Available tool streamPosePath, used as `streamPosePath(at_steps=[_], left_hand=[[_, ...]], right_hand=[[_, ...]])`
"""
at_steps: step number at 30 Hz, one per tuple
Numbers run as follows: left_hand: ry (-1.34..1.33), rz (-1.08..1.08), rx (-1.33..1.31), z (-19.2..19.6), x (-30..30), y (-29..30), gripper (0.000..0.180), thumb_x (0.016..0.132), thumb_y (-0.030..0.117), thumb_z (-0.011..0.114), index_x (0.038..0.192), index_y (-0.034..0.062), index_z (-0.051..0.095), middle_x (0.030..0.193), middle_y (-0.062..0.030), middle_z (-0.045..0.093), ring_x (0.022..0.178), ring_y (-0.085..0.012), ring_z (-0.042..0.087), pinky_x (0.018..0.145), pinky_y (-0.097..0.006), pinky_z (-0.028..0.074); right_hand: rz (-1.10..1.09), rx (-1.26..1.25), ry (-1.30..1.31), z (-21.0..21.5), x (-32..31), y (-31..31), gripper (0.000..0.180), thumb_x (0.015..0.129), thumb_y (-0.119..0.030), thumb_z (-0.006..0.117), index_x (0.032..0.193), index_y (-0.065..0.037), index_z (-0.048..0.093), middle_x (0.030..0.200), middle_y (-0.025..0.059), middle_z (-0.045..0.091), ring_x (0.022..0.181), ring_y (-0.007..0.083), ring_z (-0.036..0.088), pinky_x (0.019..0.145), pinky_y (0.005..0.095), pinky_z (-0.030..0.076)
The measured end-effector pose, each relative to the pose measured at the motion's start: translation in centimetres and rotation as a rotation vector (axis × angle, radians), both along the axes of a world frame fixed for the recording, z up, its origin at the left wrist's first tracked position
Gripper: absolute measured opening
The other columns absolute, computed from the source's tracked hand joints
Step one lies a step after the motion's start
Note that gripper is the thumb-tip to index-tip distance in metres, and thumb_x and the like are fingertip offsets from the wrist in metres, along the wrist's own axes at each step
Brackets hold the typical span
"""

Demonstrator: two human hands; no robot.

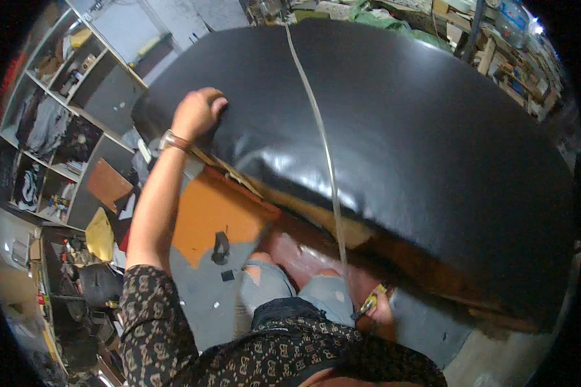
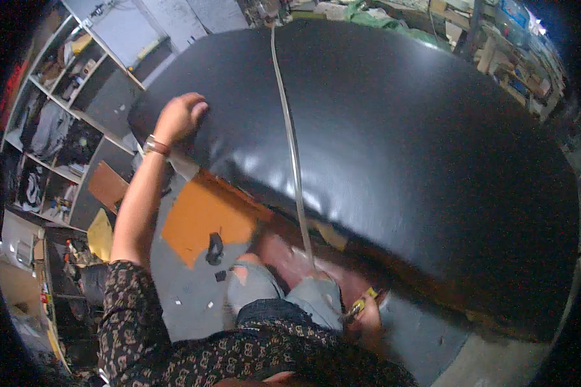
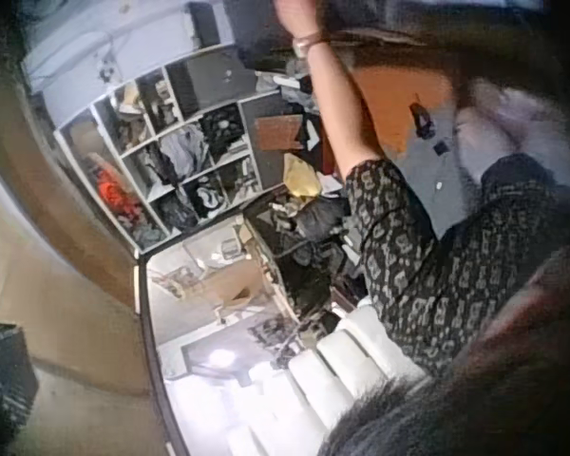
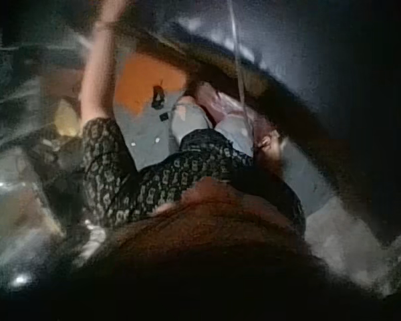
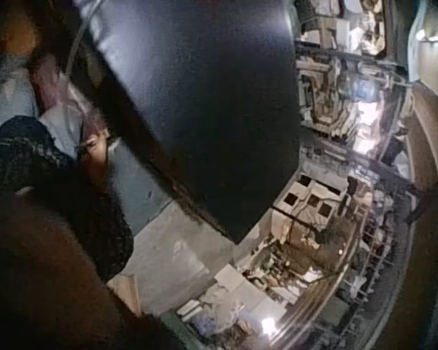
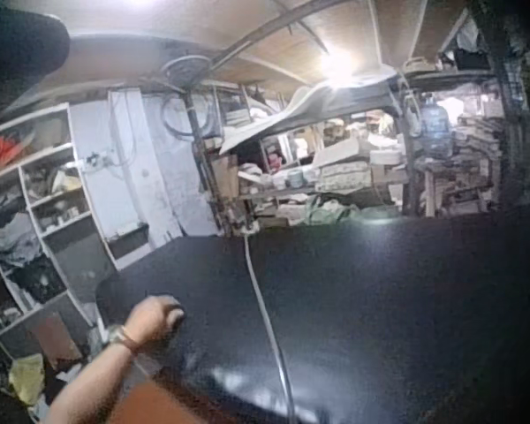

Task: The person stretches and staples black upholstery fabric onto a wooden furniture frame using a pneumatic staple gun. They smooth the fabric, fold edges, and secure it along the perimeter, then flip the piece to reveal a diamond-quilted pattern.

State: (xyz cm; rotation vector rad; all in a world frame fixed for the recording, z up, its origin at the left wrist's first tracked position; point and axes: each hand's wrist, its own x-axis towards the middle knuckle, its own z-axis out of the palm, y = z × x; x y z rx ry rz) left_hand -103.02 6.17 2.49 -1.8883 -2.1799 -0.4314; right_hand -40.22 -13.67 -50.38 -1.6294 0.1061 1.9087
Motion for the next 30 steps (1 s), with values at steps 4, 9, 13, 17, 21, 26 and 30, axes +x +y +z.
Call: streamPosePath(at_steps=[4,9,13,17,21,26,30], left_hand=[[-0.087,0.145,-0.163,-2.0,0.6,2.9,0.058,0.109,0.049,0.051,0.156,0.0155,0.051,0.168,-0.0132,0.04,0.157,-0.0384,0.033,0.125,-0.059,0.028],[-0.218,0.165,-0.044,-2.8,0.9,2.8,0.052,0.106,0.045,0.058,0.151,0.0183,0.058,0.167,-0.0104,0.044,0.158,-0.0339,0.033,0.127,-0.059,0.022],[-0.212,0.173,0.059,-2.8,1.2,2.9,0.047,0.103,0.04,0.061,0.141,0.0126,0.068,0.157,-0.013,0.056,0.151,-0.0353,0.044,0.125,-0.054,0.031],[-0.185,0.188,0.121,-2.8,1.6,2.9,0.04,0.102,0.037,0.062,0.129,0.01,0.074,0.148,-0.0135,0.064,0.145,-0.0365,0.051,0.123,-0.052,0.036],[-0.193,0.024,0.278,-2.6,1.5,2.5,0.03,0.1,0.029,0.066,0.112,0.0056,0.08,0.125,-0.0174,0.074,0.124,-0.0393,0.066,0.107,-0.045,0.052],[-0.341,-0.163,0.341,-2.8,1.3,1.5,0.026,0.099,0.029,0.064,0.102,0.0083,0.08,0.104,-0.0171,0.078,0.105,-0.0387,0.072,0.091,-0.048,0.057],[-0.396,-0.263,0.404,-2.9,1.0,0.8,0.025,0.098,0.029,0.066,0.109,0.0103,0.08,0.103,-0.0157,0.078,0.098,-0.0378,0.073,0.087,-0.048,0.058]], right_hand=[[0.137,-0.082,-0.038,0.4,-2.2,2.1,0.023,0.099,-0.038,0.058,0.098,-0.015,0.058,0.072,0.0061,0.058,0.053,0.0233,0.056,0.042,0.0385,0.037],[0.371,-0.15,-0.115,3.5,-4.6,8.3,0.025,0.1,-0.038,0.056,0.095,-0.014,0.059,0.071,0.0074,0.058,0.052,0.0234,0.055,0.042,0.0387,0.037],[0.477,-0.164,-0.17,4.1,-6.1,10.5,0.028,0.101,-0.039,0.054,0.093,-0.013,0.06,0.071,0.0084,0.059,0.051,0.0236,0.055,0.042,0.0389,0.037],[0.499,-0.157,-0.213,3.0,-7.2,9.3,0.031,0.102,-0.04,0.052,0.09,-0.013,0.06,0.071,0.0094,0.059,0.051,0.0237,0.054,0.042,0.0391,0.038],[0.472,-0.144,-0.259,0.3,-9.2,5.2,0.034,0.103,-0.04,0.051,0.087,-0.012,0.061,0.071,0.0104,0.059,0.05,0.0238,0.054,0.041,0.0393,0.038],[0.43,-0.15,-0.343,-4.4,-12.2,-3.7,0.038,0.104,-0.041,0.048,0.084,-0.011,0.062,0.071,0.0117,0.06,0.049,0.024,0.053,0.041,0.0395,0.038],[0.443,-0.188,-0.405,-6.4,-13.9,-10.6,0.042,0.104,-0.042,0.047,0.082,-0.01,0.063,0.071,0.0127,0.06,0.049,0.0241,0.053,0.041,0.0397,0.038]])
